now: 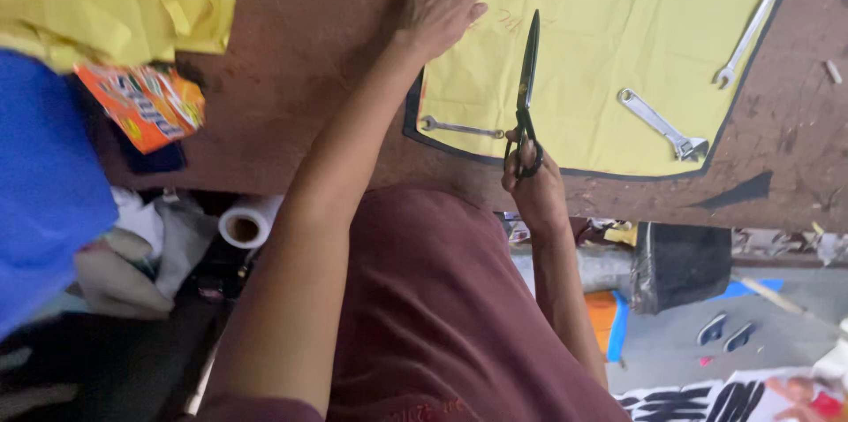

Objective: The person measures and cuts pieces of fabric and foam, then marks the fabric with chalk to prepare for upholstering.

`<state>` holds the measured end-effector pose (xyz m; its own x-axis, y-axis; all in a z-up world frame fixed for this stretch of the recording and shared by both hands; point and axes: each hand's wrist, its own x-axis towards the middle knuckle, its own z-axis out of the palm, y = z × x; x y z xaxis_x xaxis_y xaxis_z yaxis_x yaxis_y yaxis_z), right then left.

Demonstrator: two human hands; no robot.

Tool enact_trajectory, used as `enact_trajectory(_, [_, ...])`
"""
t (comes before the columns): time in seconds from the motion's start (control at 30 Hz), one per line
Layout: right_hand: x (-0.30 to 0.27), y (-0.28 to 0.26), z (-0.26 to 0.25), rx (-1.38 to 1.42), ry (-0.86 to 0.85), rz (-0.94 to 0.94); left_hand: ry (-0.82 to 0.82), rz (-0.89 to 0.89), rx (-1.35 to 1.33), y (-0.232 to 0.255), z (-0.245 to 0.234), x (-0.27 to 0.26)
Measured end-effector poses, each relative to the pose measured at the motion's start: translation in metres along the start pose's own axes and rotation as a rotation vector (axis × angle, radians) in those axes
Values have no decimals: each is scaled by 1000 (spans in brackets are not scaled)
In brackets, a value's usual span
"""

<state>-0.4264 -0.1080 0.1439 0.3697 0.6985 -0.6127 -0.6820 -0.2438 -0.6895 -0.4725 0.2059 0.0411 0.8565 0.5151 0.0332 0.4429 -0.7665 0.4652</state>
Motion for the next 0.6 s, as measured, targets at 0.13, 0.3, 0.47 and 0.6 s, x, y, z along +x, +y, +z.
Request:
enact_trajectory(0.13, [-14, 20, 21, 99, 121, -34, -150, -49, 29, -38, -26, 0])
enact_trajectory(0.3, [-8, 32, 18, -38, 244, -122, -86, 23, 76, -54, -51, -16])
enact_trajectory(0.47, [54, 35, -25, -517, 494, -239, -5, 99, 149, -61, -48, -17])
enact_trajectory(0.6, [76, 25, -53, -1217, 662, -406, -34, 64, 117, -55, -47, -16])
